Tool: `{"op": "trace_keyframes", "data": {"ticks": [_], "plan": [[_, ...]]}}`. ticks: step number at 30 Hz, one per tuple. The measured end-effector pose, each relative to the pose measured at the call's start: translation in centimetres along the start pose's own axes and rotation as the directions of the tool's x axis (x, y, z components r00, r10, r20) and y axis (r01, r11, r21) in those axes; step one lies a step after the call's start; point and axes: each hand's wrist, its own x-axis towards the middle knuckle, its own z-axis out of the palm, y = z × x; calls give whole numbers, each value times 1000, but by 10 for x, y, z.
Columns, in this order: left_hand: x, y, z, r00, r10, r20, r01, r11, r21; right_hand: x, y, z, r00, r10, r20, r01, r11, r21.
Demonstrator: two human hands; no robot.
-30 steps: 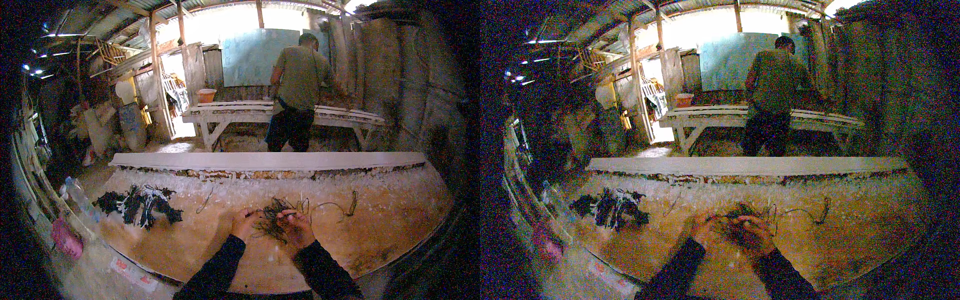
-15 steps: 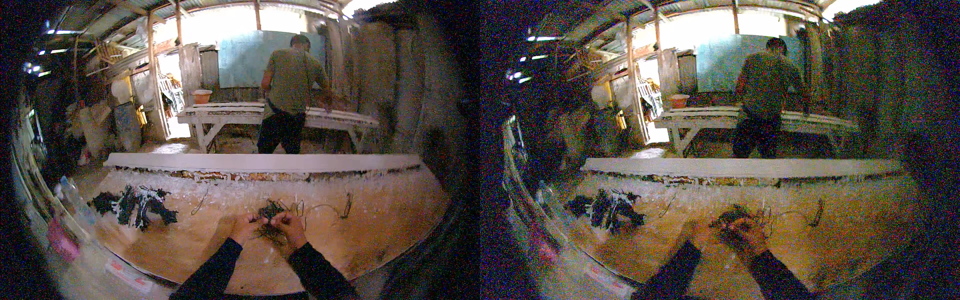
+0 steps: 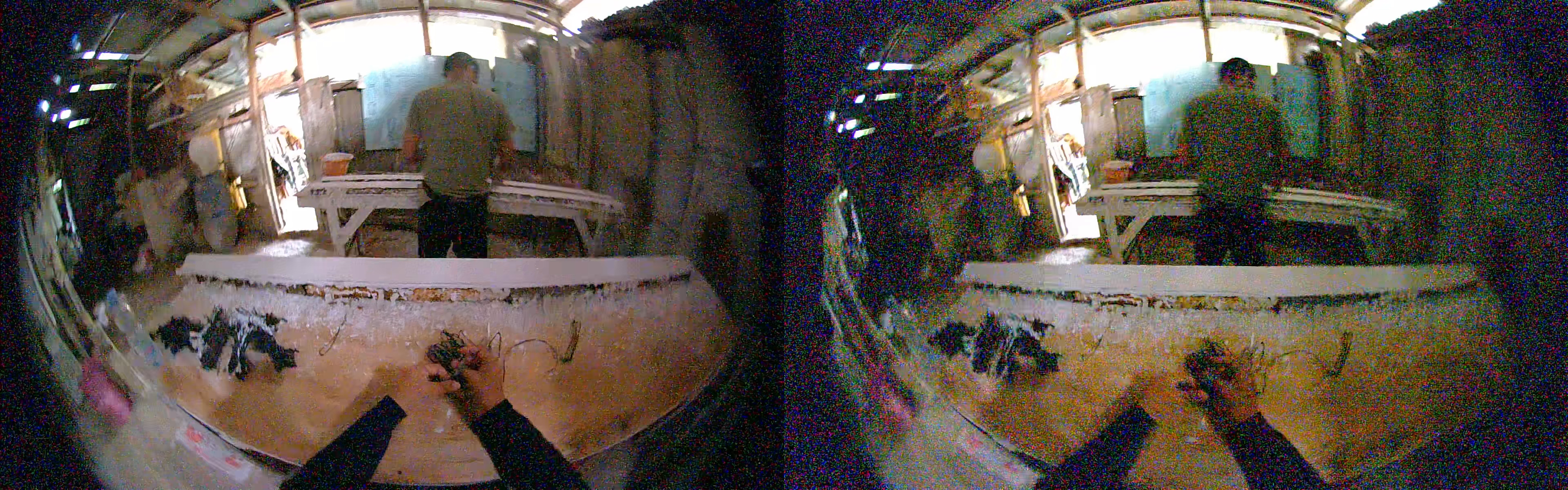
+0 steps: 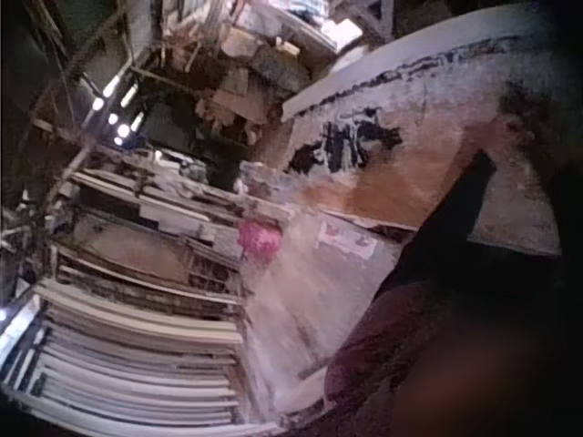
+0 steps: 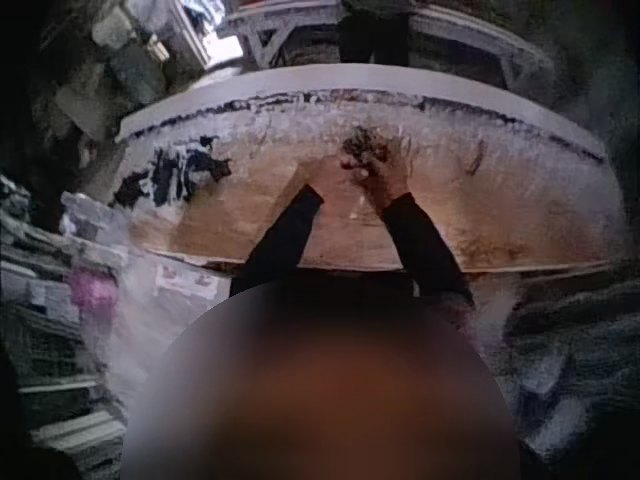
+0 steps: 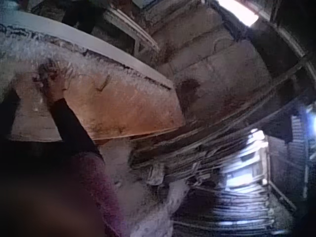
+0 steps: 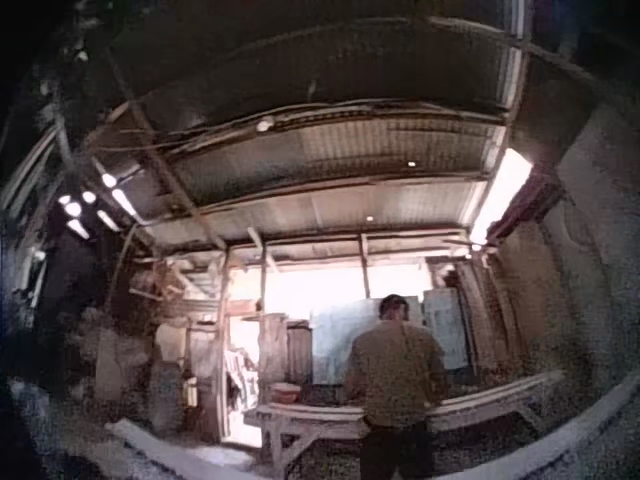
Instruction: The person repeatedly picks up black cable ties from a pile on a wooden workbench and ties them into small bundles by hand. The person handles the ties one at a time, forming loops and tightening them into compact bundles.
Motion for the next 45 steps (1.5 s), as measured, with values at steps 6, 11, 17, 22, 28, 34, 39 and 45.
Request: {"op": "trace_keyframes", "data": {"ticks": [6,11,17,22,28,34,39,45], "plan": [[-1,-5,14,985,153,-79,-146,986,83,8,12,-26,990,-143,-13,141,986,-94],[6,-12,2,969,175,-175,-186,981,-48,16,21,-24,981,-195,-25,195,981,18],[20,-30,-6,884,61,-463,-201,944,-260,15,23,-8,974,-170,-150,144,975,-172],[14,-21,-17,753,209,-624,-270,963,-4,7,20,-8,999,-6,50,-4,980,200],[-1,-1,-30,767,286,-574,-131,946,297,28,37,-41,962,-266,65,248,745,-619],[11,-26,-34,709,197,-677,-107,979,173,33,49,-61,927,-25,375,236,815,-529],[12,-29,-37,691,259,-675,-43,947,319,30,53,-51,818,88,569,244,842,-481],[9,-22,-27,760,249,-600,-108,959,262,20,50,-49,929,108,355,94,858,-505]]}}
